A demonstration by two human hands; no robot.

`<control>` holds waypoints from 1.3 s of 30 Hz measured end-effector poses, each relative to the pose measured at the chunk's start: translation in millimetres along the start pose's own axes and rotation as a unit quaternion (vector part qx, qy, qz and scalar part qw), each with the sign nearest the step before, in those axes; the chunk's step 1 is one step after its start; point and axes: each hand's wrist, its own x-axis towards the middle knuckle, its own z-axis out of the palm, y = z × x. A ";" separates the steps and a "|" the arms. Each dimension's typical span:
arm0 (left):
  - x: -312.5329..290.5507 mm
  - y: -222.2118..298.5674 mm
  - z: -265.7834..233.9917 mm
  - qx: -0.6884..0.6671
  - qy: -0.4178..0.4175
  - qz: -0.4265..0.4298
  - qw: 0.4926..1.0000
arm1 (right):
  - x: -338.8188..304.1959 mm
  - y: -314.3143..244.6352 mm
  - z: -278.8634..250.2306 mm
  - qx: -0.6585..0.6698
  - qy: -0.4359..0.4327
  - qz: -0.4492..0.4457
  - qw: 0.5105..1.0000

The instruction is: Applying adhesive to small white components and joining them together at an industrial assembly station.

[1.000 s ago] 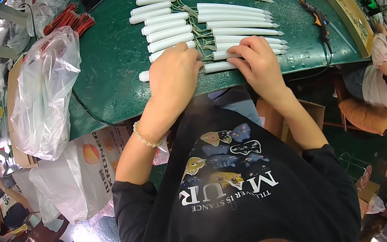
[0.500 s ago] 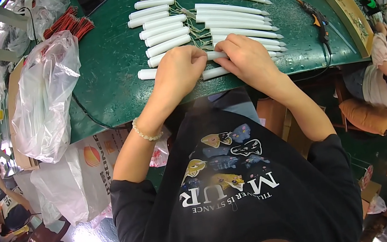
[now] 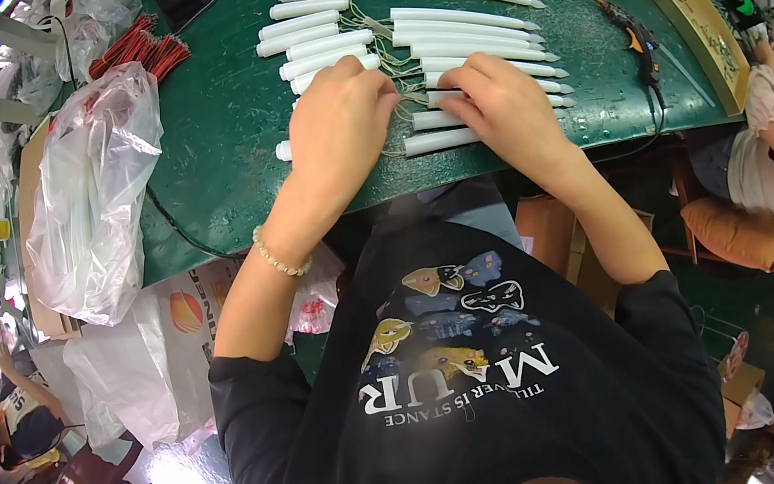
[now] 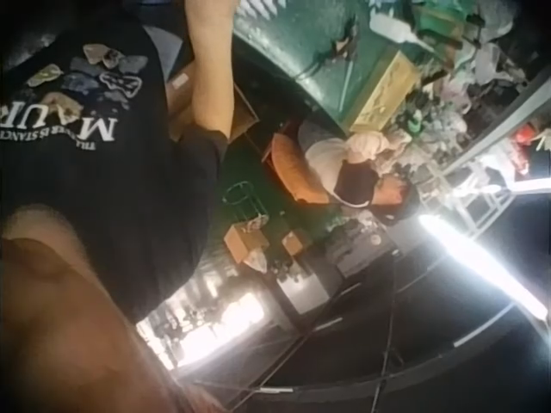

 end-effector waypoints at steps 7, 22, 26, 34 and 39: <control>10.7 6.7 7.4 0.120 -0.056 0.028 0.991 | 9.1 3.6 1.3 -0.117 -0.074 0.011 0.990; 16.0 1.1 1.4 0.065 -0.101 -0.043 0.992 | 9.0 5.9 9.6 -0.066 -0.012 -0.012 0.998; 20.7 6.3 -5.7 0.069 -0.153 -0.069 0.983 | 11.6 2.9 10.5 -0.057 -0.014 -0.023 0.998; 24.8 -7.9 -9.5 -0.052 -0.187 -0.135 0.972 | 11.9 3.7 11.3 -0.055 -0.016 -0.016 0.998; 19.6 -19.4 1.7 -0.164 -0.186 -0.163 0.955 | 12.7 -2.0 13.4 -0.042 -0.018 -0.021 0.999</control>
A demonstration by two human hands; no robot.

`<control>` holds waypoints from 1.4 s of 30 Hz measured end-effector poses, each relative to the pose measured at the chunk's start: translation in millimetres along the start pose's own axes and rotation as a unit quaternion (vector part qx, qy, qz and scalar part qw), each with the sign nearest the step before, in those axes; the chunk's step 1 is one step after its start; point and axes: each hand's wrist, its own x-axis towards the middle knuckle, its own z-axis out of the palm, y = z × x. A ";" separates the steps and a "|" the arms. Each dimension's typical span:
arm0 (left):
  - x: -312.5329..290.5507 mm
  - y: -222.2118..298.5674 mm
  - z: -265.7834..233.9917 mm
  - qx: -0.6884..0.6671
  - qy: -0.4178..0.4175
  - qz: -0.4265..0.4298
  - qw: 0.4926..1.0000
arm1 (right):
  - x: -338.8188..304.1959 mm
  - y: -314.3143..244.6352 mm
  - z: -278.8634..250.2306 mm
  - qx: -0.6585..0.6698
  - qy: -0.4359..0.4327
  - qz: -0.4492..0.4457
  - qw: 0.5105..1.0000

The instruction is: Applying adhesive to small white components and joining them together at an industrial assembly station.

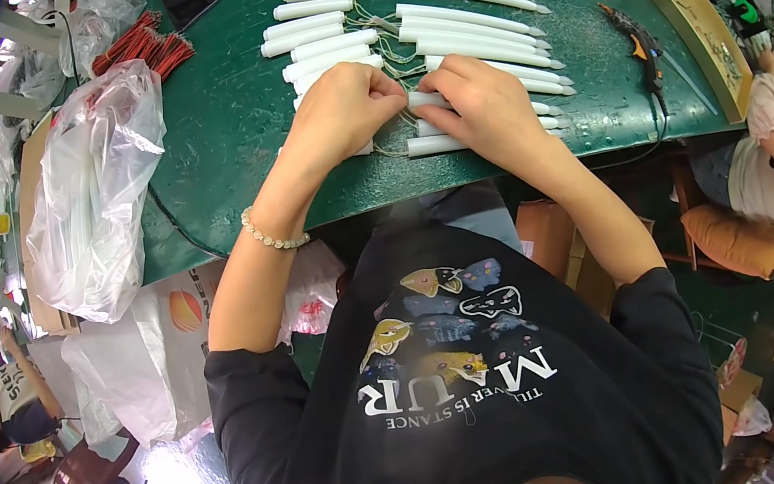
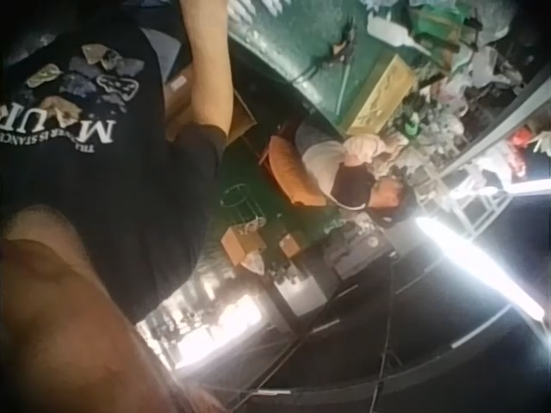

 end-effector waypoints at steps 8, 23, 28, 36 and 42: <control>-1.0 -0.1 -1.5 -0.003 0.026 0.002 1.000 | 2.6 -2.6 1.2 0.016 0.019 -0.006 1.000; 1.8 11.1 -3.4 0.142 0.109 0.079 0.981 | 4.1 12.4 -10.2 0.038 0.037 0.040 0.998; 15.7 22.9 -0.4 0.316 0.027 0.099 0.943 | 0.0 23.2 -15.7 -0.053 -0.010 0.035 0.998; 20.5 25.8 5.3 0.385 0.036 0.166 0.907 | 0.4 25.9 -9.3 -0.031 -0.023 0.011 0.999; 13.8 11.2 12.6 0.346 0.104 0.190 0.913 | 2.0 25.7 -6.7 -0.020 -0.023 0.006 1.000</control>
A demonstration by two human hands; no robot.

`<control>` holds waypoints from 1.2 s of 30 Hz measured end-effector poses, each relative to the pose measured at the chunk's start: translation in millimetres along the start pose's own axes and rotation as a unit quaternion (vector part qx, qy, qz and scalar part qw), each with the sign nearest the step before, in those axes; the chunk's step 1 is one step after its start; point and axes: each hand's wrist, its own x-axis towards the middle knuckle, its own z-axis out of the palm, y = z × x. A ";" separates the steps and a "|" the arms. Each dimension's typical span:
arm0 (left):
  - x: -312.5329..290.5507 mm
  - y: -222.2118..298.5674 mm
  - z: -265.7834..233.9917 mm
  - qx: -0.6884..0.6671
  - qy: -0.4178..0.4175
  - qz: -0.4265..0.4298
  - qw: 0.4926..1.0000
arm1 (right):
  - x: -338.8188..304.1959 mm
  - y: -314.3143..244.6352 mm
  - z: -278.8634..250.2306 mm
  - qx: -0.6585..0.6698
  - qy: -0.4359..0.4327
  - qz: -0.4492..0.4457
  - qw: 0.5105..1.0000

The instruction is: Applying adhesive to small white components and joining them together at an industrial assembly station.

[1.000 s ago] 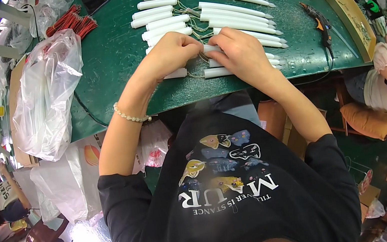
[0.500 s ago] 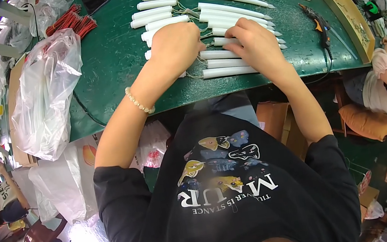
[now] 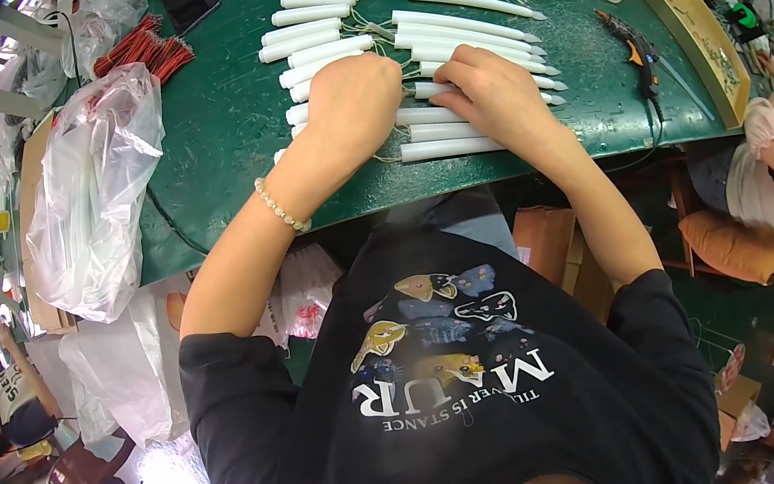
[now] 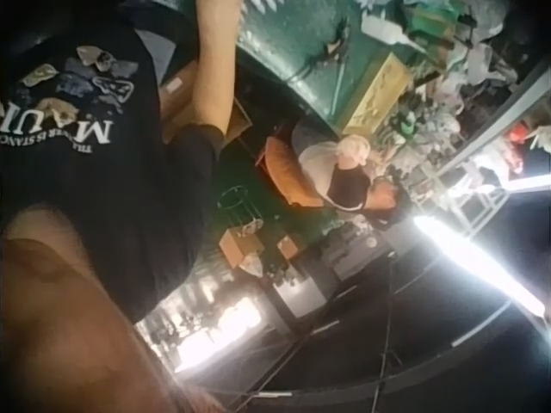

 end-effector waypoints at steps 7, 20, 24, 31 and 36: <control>-4.6 1.4 0.1 -0.091 -0.027 -0.103 0.990 | 1.6 -2.3 2.9 0.003 0.011 0.005 1.000; -8.6 -16.9 -13.9 -0.328 -0.136 -0.168 0.920 | 1.5 -4.8 0.4 0.023 0.034 0.002 0.999; -10.1 -20.8 -16.5 -0.390 -0.173 -0.168 0.889 | 1.6 -5.0 0.1 0.025 0.030 0.004 0.999; -9.1 -22.9 -27.7 -0.538 -0.231 -0.254 0.770 | 2.4 -6.7 -1.4 0.033 0.041 0.013 0.999; -13.9 -24.7 -31.1 -0.613 -0.231 -0.290 0.698 | 3.4 -6.6 -1.7 0.039 0.047 0.016 0.998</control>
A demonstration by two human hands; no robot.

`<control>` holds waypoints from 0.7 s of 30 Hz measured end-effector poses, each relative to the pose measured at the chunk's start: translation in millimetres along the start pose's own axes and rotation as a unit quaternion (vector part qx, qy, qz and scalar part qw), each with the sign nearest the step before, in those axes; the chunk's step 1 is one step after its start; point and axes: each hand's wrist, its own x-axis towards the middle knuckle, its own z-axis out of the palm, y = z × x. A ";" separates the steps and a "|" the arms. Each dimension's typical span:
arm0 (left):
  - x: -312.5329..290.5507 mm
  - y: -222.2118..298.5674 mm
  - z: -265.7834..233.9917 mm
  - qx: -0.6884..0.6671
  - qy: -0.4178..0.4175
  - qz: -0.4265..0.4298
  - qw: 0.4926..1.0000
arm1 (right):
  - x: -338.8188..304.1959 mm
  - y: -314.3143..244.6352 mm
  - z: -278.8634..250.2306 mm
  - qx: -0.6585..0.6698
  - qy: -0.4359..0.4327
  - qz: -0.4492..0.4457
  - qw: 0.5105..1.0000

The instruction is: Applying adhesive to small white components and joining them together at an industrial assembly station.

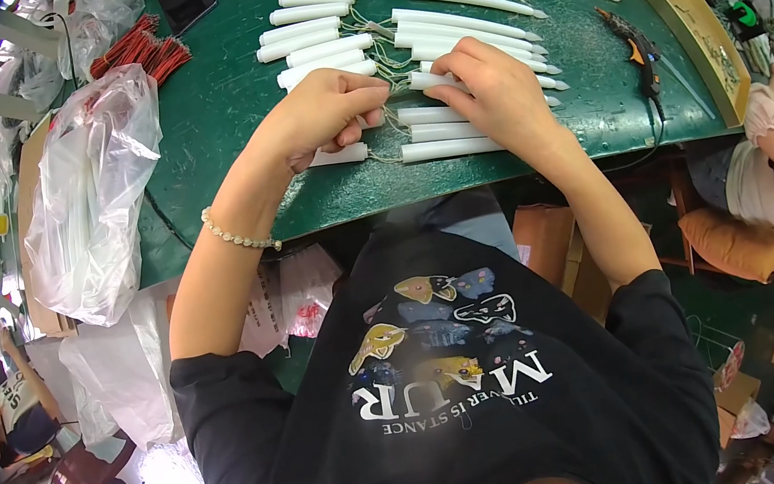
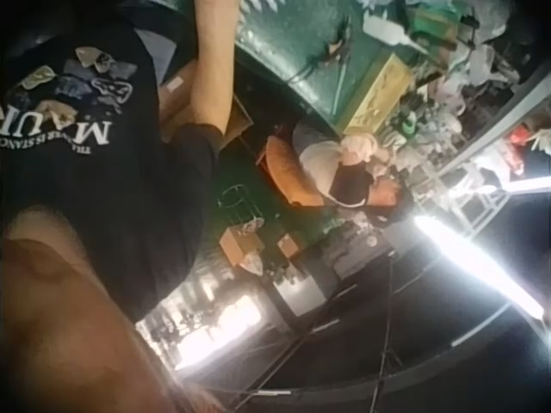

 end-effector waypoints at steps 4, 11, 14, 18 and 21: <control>0.8 -2.6 -6.1 -0.138 -0.035 -0.005 0.990 | 0.2 -1.2 -2.2 0.003 0.004 -0.001 1.000; -7.8 -3.8 -0.8 -0.139 -0.026 -0.020 0.990 | 0.8 -1.0 -2.0 0.005 0.007 0.007 1.000; -6.2 -6.3 -2.4 -0.152 -0.025 -0.025 0.988 | 0.4 -1.1 -2.7 0.005 0.003 0.009 1.000; -6.1 -8.1 1.5 -0.184 -0.026 0.002 0.983 | -0.2 -0.9 0.0 -0.006 -0.017 -0.015 1.000; -5.6 -6.4 8.7 -0.173 -0.032 0.006 0.984 | 1.9 -3.1 1.7 -0.007 -0.017 -0.033 0.999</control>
